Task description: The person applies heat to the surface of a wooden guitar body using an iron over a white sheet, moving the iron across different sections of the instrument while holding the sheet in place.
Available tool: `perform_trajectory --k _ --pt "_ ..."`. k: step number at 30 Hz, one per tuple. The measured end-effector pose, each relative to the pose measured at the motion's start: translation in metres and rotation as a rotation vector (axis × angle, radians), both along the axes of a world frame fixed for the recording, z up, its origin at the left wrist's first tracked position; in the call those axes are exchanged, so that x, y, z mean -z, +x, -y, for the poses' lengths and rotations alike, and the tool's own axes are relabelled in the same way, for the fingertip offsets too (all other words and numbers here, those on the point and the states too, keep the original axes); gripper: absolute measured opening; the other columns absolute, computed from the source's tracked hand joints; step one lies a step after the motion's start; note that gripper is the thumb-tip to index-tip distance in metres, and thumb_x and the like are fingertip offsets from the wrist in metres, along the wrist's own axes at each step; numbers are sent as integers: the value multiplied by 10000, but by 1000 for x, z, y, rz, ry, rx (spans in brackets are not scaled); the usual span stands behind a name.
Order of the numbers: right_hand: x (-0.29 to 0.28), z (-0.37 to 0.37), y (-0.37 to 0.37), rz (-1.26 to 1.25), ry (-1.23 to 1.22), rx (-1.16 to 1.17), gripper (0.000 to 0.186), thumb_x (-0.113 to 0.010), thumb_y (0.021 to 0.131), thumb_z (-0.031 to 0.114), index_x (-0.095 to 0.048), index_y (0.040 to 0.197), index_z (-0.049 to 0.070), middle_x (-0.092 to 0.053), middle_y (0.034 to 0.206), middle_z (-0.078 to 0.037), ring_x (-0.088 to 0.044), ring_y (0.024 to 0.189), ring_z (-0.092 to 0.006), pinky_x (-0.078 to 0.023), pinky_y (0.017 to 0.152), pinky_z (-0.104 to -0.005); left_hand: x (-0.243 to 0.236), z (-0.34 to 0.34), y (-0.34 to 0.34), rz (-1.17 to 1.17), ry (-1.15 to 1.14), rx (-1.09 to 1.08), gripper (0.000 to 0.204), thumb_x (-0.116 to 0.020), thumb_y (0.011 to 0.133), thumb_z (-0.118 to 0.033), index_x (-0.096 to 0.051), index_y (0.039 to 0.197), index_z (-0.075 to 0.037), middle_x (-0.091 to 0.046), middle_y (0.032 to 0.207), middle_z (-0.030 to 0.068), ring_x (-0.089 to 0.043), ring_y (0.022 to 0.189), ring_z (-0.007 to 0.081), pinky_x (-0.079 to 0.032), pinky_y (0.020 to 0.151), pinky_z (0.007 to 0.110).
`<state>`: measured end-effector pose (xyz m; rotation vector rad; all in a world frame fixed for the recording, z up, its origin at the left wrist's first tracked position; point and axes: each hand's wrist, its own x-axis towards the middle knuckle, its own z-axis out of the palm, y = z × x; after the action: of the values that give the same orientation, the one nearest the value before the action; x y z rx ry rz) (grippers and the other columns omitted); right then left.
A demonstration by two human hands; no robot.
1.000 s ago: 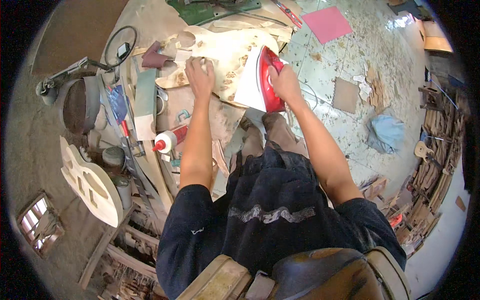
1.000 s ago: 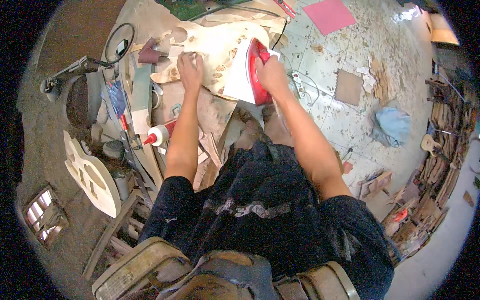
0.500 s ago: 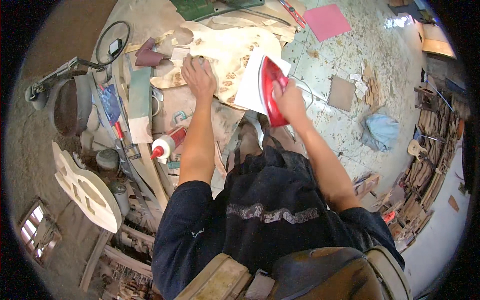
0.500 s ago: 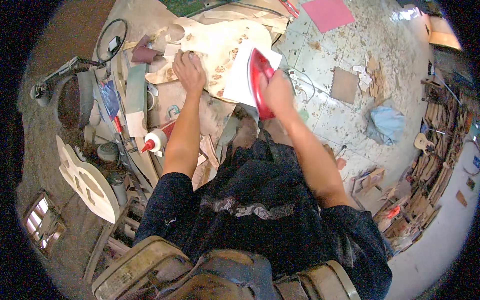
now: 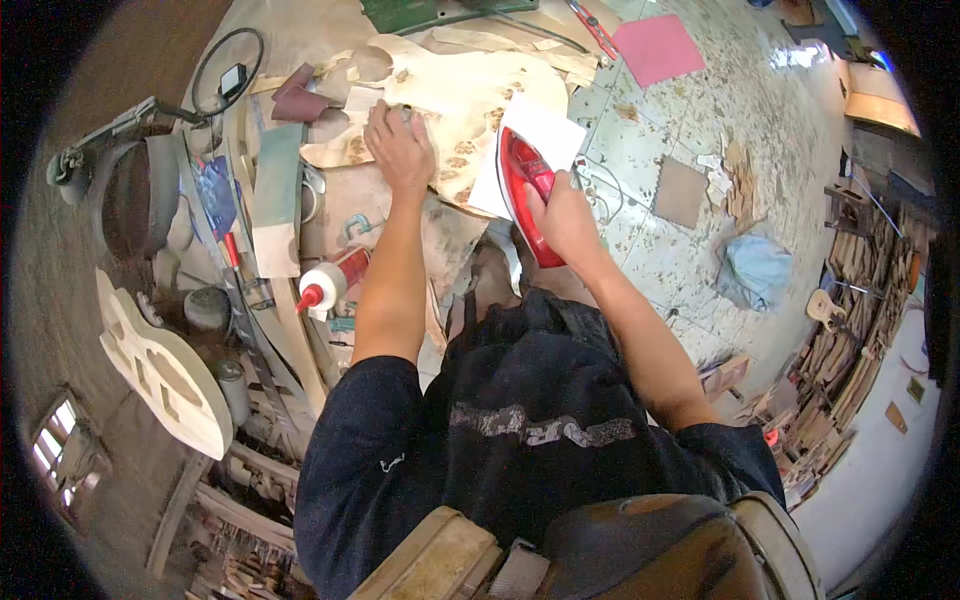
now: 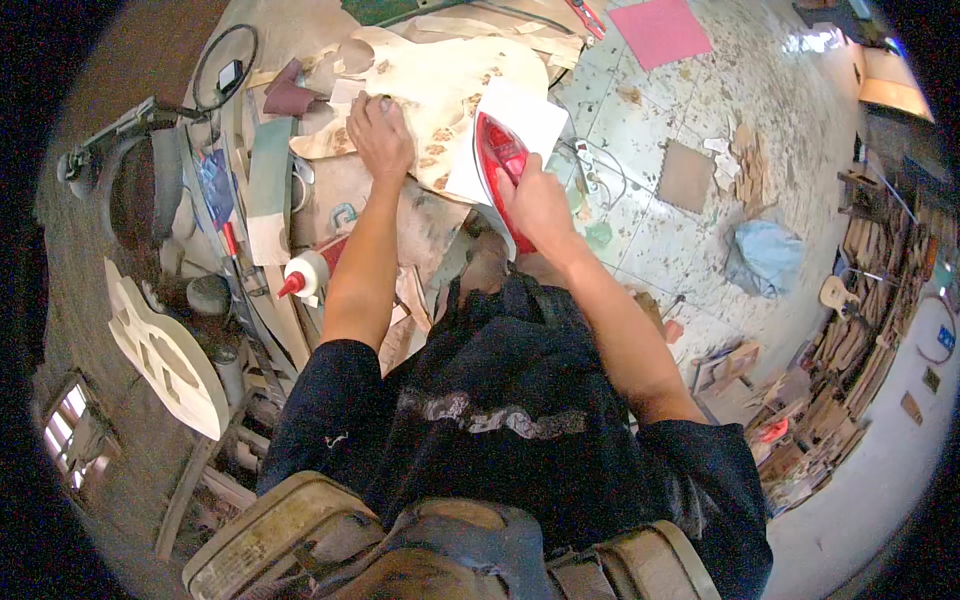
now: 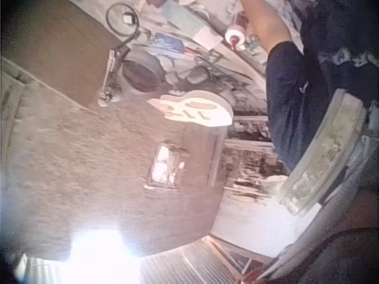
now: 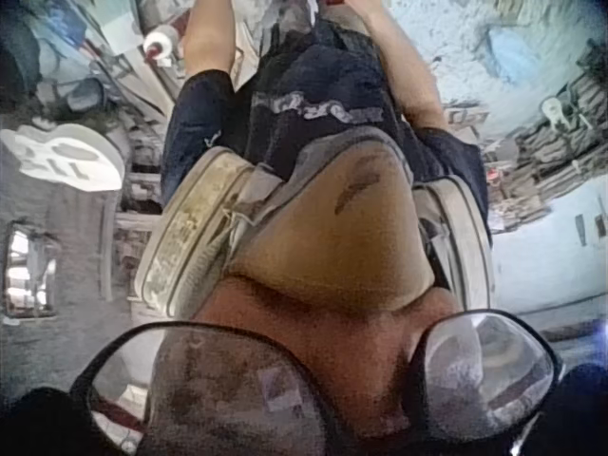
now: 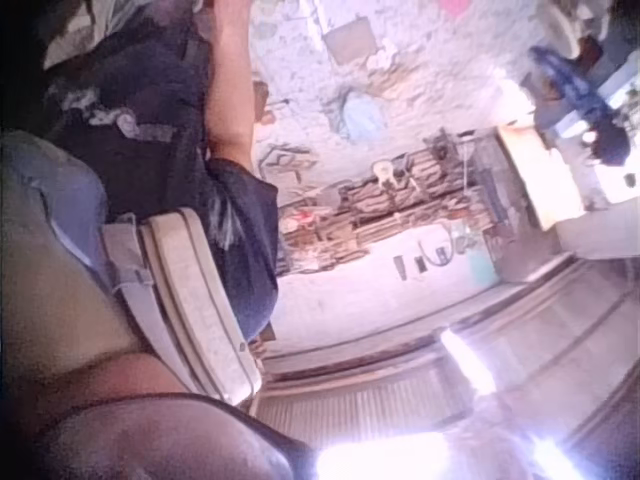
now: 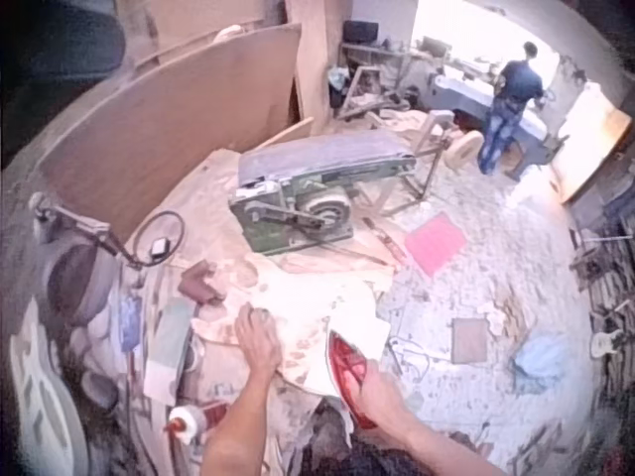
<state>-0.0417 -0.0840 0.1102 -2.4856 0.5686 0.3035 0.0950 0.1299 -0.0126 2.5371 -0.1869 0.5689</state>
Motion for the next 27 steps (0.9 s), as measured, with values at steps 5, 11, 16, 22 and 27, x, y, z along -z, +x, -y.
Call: perform_trajectory --k 5,11,16,22,27 --pt "10 47 55 106 -33 -2 541 -596 968 434 -607 1007 -105 -664 845 -367 -675 836 -524 -553 746 -566 -2 2 3 8 16 0 371 -536 1006 -279 -561 1248 1 -501 1407 243 -427 1339 422 -282 1148 553" --pt "8 28 32 4 -22 -34 558 -588 975 455 -600 1017 -102 -670 867 -366 -677 846 -520 -546 760 -563 4 -3 2 -1 16 -17 373 -532 1013 -289 -560 1251 -4 -504 1403 240 -422 1348 421 -279 1153 549" --pt "4 19 10 -11 -45 -46 554 -597 975 455 -568 1032 -95 -667 831 -359 -681 813 -516 -553 738 -562 2 -1 0 8 35 -13 379 -545 1004 -287 -561 1257 -5 -496 1417 235 -413 1359 418 -273 1164 545" --pt "15 63 52 124 -101 87 532 -616 964 442 -582 1004 -88 -672 822 -346 -679 817 -513 -552 746 -564 -2 3 1 -36 6 -23 381 -545 1003 -285 -558 1270 -12 -479 1439 224 -395 1381 407 -264 1172 552" --pt "3 5 2 -31 -76 17 529 -614 968 422 -549 1012 -101 -661 815 -374 -674 797 -541 -551 725 -580 0 -1 0 -34 4 -17 393 -545 1001 -292 -553 1276 -11 -487 1432 224 -398 1377 407 -266 1170 550"
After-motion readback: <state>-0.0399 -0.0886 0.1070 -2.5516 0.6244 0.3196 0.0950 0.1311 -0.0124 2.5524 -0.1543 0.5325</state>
